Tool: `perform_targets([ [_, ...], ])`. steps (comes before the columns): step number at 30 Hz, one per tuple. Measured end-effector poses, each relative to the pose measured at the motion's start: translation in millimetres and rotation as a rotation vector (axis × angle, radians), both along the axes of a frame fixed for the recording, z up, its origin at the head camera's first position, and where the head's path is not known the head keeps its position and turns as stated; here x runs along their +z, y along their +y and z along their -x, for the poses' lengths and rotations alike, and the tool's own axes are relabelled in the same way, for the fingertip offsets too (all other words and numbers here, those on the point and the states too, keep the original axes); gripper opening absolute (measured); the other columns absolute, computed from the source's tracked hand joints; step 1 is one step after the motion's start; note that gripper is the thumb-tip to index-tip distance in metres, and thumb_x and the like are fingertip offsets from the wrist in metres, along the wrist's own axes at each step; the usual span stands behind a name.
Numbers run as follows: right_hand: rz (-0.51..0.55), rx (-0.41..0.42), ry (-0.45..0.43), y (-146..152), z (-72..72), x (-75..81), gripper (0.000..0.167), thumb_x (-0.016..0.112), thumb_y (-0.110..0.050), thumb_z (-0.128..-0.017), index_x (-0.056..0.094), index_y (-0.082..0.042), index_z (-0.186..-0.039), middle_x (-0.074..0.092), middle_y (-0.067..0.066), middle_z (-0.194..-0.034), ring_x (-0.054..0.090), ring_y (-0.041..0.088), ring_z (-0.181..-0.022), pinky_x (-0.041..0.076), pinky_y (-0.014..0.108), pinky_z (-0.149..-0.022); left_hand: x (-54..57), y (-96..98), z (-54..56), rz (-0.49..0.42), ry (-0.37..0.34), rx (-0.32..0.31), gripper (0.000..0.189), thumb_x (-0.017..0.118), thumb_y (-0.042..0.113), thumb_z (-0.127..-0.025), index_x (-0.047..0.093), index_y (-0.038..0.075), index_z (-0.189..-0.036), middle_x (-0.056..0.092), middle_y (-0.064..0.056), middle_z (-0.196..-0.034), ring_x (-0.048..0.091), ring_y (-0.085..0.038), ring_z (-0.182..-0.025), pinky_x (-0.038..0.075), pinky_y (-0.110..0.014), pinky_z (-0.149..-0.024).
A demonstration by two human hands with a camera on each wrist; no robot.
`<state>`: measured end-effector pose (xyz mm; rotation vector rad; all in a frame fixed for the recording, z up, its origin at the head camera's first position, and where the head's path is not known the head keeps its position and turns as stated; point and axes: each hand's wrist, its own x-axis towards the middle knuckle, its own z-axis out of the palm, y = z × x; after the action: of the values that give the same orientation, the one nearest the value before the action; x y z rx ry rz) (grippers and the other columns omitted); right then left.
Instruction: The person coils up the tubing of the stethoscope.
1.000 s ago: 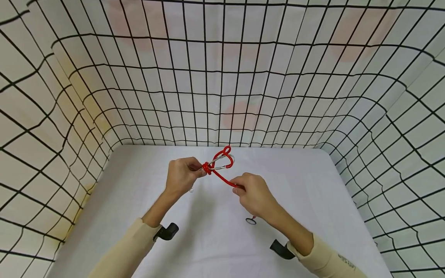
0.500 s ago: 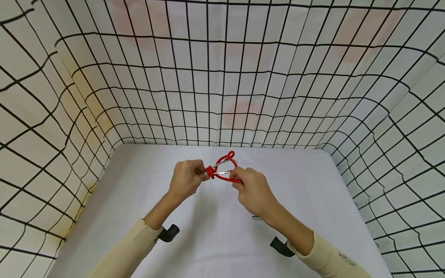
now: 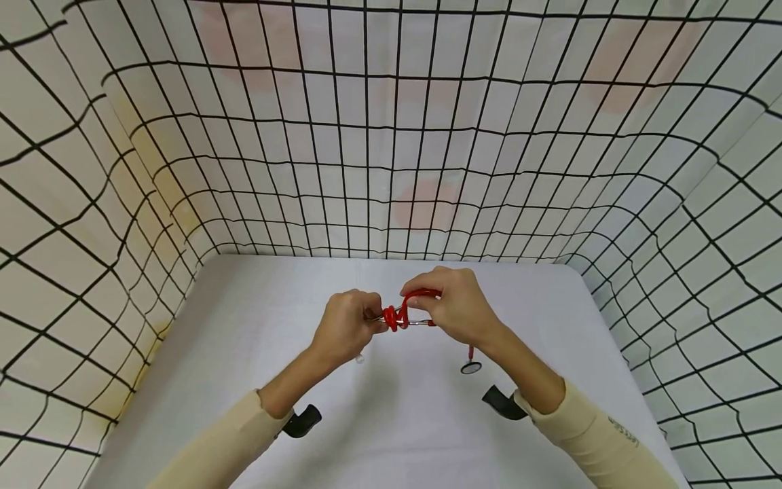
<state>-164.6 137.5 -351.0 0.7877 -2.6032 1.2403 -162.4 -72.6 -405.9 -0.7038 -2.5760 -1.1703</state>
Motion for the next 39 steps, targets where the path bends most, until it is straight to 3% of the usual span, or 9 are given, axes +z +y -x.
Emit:
perform_targets([
  [11,-0.048,-0.078,-0.131,20,22.1,4.2,0.015,0.089,-0.023,-0.078,0.079,-0.02,-0.087,0.074,-0.006,-0.078,0.067,0.015,-0.074,0.058,0.032,-0.063,12.9,10.7,-16.5,-0.012,-0.023,-0.063,0.024,0.088,0.003,-0.075,0.07,0.015,-0.066,0.071,0.008,-0.067,0.054,-0.006,-0.067,0.049,-0.023,-0.057],
  [18,-0.105,-0.03,-0.378,37,39.5,-3.2,0.016,0.086,-0.038,-0.08,0.079,-0.025,-0.086,0.074,-0.003,-0.082,0.066,0.025,-0.08,0.057,0.037,-0.063,20.0,14.5,-23.4,-0.05,-0.045,-0.089,0.021,0.088,0.002,-0.074,0.073,0.016,-0.07,0.073,0.008,-0.071,0.058,-0.006,-0.071,0.053,-0.02,-0.06],
  [21,-0.095,0.012,-0.452,44,45.6,-6.3,0.014,0.084,-0.035,-0.083,0.079,-0.022,-0.086,0.074,0.0,-0.084,0.063,0.025,-0.082,0.055,0.038,-0.065,23.5,16.3,-26.2,-0.061,-0.051,-0.1,0.021,0.088,0.002,-0.074,0.074,0.016,-0.071,0.072,0.008,-0.071,0.059,-0.006,-0.072,0.054,-0.02,-0.061],
  [26,-0.042,0.129,-0.494,52,52.7,-10.0,0.013,0.081,-0.027,-0.087,0.078,-0.014,-0.086,0.071,0.002,-0.083,0.056,0.023,-0.083,0.048,0.034,-0.065,27.6,18.8,-29.6,-0.089,-0.067,-0.117,0.021,0.088,0.0,-0.074,0.074,0.015,-0.072,0.072,0.007,-0.072,0.061,-0.006,-0.074,0.056,-0.018,-0.063],
  [35,0.158,0.373,-0.705,71,63.4,-19.9,0.011,0.068,-0.007,-0.094,0.074,0.0,-0.1,0.07,0.004,-0.093,0.06,0.027,-0.095,0.055,0.037,-0.079,27.8,20.4,-30.9,-0.1,-0.078,-0.121,0.019,0.087,0.0,-0.075,0.075,0.013,-0.073,0.072,0.006,-0.072,0.062,-0.007,-0.073,0.056,-0.019,-0.062],
  [39,0.204,0.47,-0.736,76,65.6,-20.8,0.016,0.064,-0.005,-0.096,0.075,-0.004,-0.108,0.071,0.005,-0.101,0.06,0.027,-0.096,0.056,0.035,-0.083,26.6,20.3,-30.9,-0.092,-0.081,-0.12,0.019,0.088,0.001,-0.075,0.075,0.014,-0.073,0.073,0.007,-0.071,0.062,-0.006,-0.073,0.056,-0.02,-0.061],
])
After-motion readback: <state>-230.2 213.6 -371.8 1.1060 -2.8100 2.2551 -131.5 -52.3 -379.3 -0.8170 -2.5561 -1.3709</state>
